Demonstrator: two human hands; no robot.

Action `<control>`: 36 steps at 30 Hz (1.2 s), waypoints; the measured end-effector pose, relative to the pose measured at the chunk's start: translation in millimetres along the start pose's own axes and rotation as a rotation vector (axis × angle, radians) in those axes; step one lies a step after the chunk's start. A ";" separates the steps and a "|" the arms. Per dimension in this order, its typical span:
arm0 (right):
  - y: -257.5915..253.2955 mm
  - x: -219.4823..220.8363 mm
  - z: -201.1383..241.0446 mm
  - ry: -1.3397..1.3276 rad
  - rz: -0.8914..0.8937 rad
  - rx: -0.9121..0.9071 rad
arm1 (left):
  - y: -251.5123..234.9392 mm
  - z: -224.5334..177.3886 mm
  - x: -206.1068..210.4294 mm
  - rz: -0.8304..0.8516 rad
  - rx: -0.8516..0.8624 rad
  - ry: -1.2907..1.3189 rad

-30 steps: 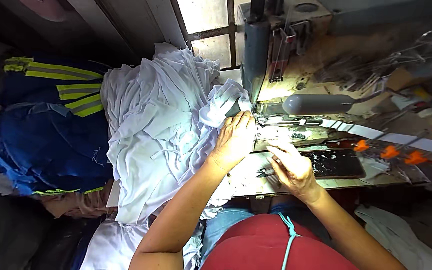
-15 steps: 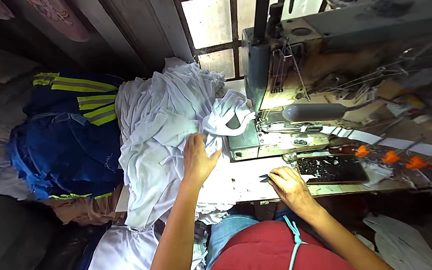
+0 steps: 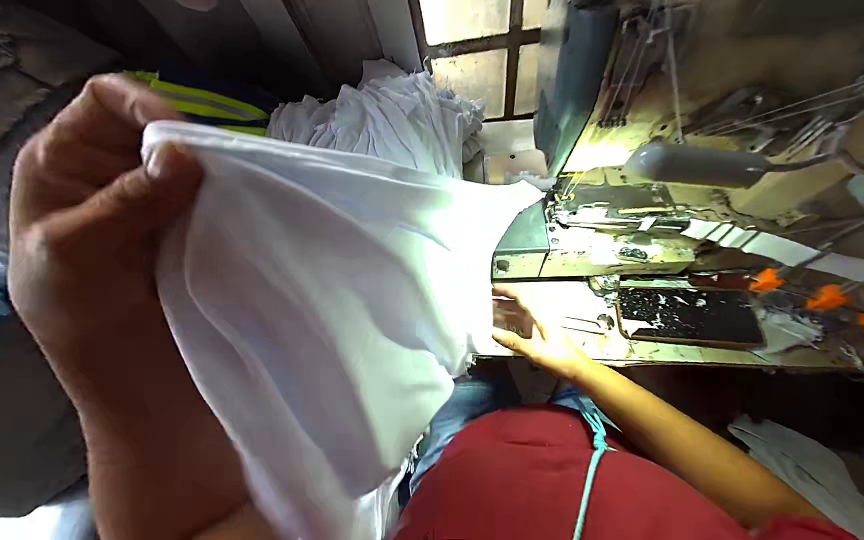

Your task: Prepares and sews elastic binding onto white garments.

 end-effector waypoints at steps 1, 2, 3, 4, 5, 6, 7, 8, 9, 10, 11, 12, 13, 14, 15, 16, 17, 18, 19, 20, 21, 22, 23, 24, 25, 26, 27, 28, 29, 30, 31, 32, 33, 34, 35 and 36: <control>-2.4 14.7 -4.0 -0.233 0.085 0.112 | -10.2 5.3 -4.5 0.042 -0.031 0.001; -1.6 25.2 -2.7 -0.421 0.110 0.206 | -18.3 11.4 -7.5 0.050 -0.065 -0.054; -0.6 31.0 1.7 -0.510 0.099 0.281 | -21.9 18.1 -10.3 0.022 -0.105 -0.171; -0.1 32.0 7.8 -0.498 0.087 0.321 | -20.6 25.6 -13.6 -0.055 -0.169 -0.353; -0.1 27.7 13.5 -0.418 0.057 0.335 | -15.0 35.1 -16.9 -0.147 -0.266 -0.586; 0.0 19.5 15.5 -0.324 0.019 0.329 | -5.8 49.8 -21.3 -0.187 -0.370 -0.785; -1.5 9.1 13.2 -0.268 -0.027 0.304 | 4.8 67.7 -21.8 -0.193 -0.467 -0.880; -3.8 -2.5 8.8 -0.242 -0.086 0.278 | 15.6 84.8 -16.3 -0.160 -0.533 -0.937; -5.3 -13.2 4.6 -0.230 -0.142 0.250 | 25.2 96.2 -3.7 -0.120 -0.548 -0.950; -5.2 -21.5 1.6 -0.224 -0.186 0.228 | 33.2 100.3 17.5 -0.087 -0.516 -0.954; -3.9 -26.9 0.6 -0.216 -0.211 0.206 | 41.8 98.4 45.7 -0.078 -0.449 -0.936; -1.9 -29.1 1.4 -0.202 -0.218 0.191 | 52.0 93.5 79.1 -0.078 -0.365 -0.902; 0.5 -30.1 3.0 -0.184 -0.226 0.176 | 62.9 89.3 114.4 -0.081 -0.278 -0.850; 2.7 -31.0 5.5 -0.163 -0.243 0.151 | 73.4 88.9 149.5 -0.068 -0.221 -0.799; 5.0 -31.7 8.7 -0.143 -0.264 0.111 | 82.7 92.5 182.5 -0.029 -0.219 -0.775; 7.9 -31.7 12.2 -0.130 -0.286 0.058 | 88.5 96.8 210.9 0.007 -0.220 -0.796; 11.1 -31.3 16.0 -0.115 -0.317 -0.001 | 92.7 102.9 233.1 0.036 -0.219 -0.834; 14.3 -31.3 19.5 -0.091 -0.350 -0.068 | 96.1 110.2 248.4 0.052 -0.206 -0.886; 17.5 -32.2 23.0 -0.043 -0.384 -0.143 | 99.4 116.5 257.8 0.049 -0.180 -0.948; 21.0 -34.3 27.3 0.030 -0.417 -0.235 | 102.0 119.4 262.1 0.032 -0.157 -0.997; 24.4 -35.8 32.5 0.127 -0.418 -0.329 | 103.7 117.6 261.7 -0.003 -0.138 -1.019; 27.4 -36.8 37.7 0.220 -0.410 -0.411 | 105.1 112.0 257.2 -0.044 -0.131 -1.017; 29.7 -35.4 42.9 0.309 -0.385 -0.473 | 106.3 105.3 250.2 -0.078 -0.139 -0.998; 30.9 -30.7 47.2 0.396 -0.331 -0.511 | 107.1 99.5 242.8 -0.092 -0.159 -0.965; 31.2 -22.9 50.6 0.483 -0.260 -0.532 | 107.3 95.6 236.5 -0.080 -0.186 -0.920; 30.6 -13.3 52.8 0.562 -0.197 -0.541 | 106.8 93.4 232.4 -0.048 -0.211 -0.878; 29.0 -2.8 53.4 0.625 -0.138 -0.541 | 105.5 92.0 230.4 -0.020 -0.225 -0.848; 26.7 8.3 53.2 0.682 -0.076 -0.533 | 103.9 90.5 230.0 -0.005 -0.229 -0.827; 23.5 19.4 52.9 0.728 -0.025 -0.539 | 102.3 88.4 230.5 -0.003 -0.223 -0.815; 19.3 29.5 53.1 0.779 0.011 -0.561 | 100.6 85.7 231.0 -0.010 -0.211 -0.803; 14.9 37.2 53.6 0.824 0.026 -0.595 | 99.0 82.2 230.9 -0.027 -0.196 -0.793; 11.1 41.5 55.7 0.858 0.016 -0.637 | 97.4 77.8 230.2 -0.049 -0.177 -0.799; 8.1 42.3 60.1 0.875 -0.008 -0.671 | 96.0 72.8 228.5 -0.070 -0.156 -0.829; 5.6 39.5 67.2 0.874 -0.030 -0.683 | 95.1 68.4 226.0 -0.087 -0.138 -0.882; 3.3 34.1 76.2 0.862 -0.040 -0.669 | 94.7 65.7 223.3 -0.093 -0.133 -0.944; 1.2 27.3 85.8 0.847 -0.048 -0.644 | 94.8 65.3 220.4 -0.095 -0.144 -0.997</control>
Point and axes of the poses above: each hand's wrist, its own y-axis away from the middle knuckle, its own x-axis out of the palm, z = x × y, the point moved 9 cm from there along -y, towards the middle knuckle, and after that the axes turned 1 degree about y, right-handed, at the moved point
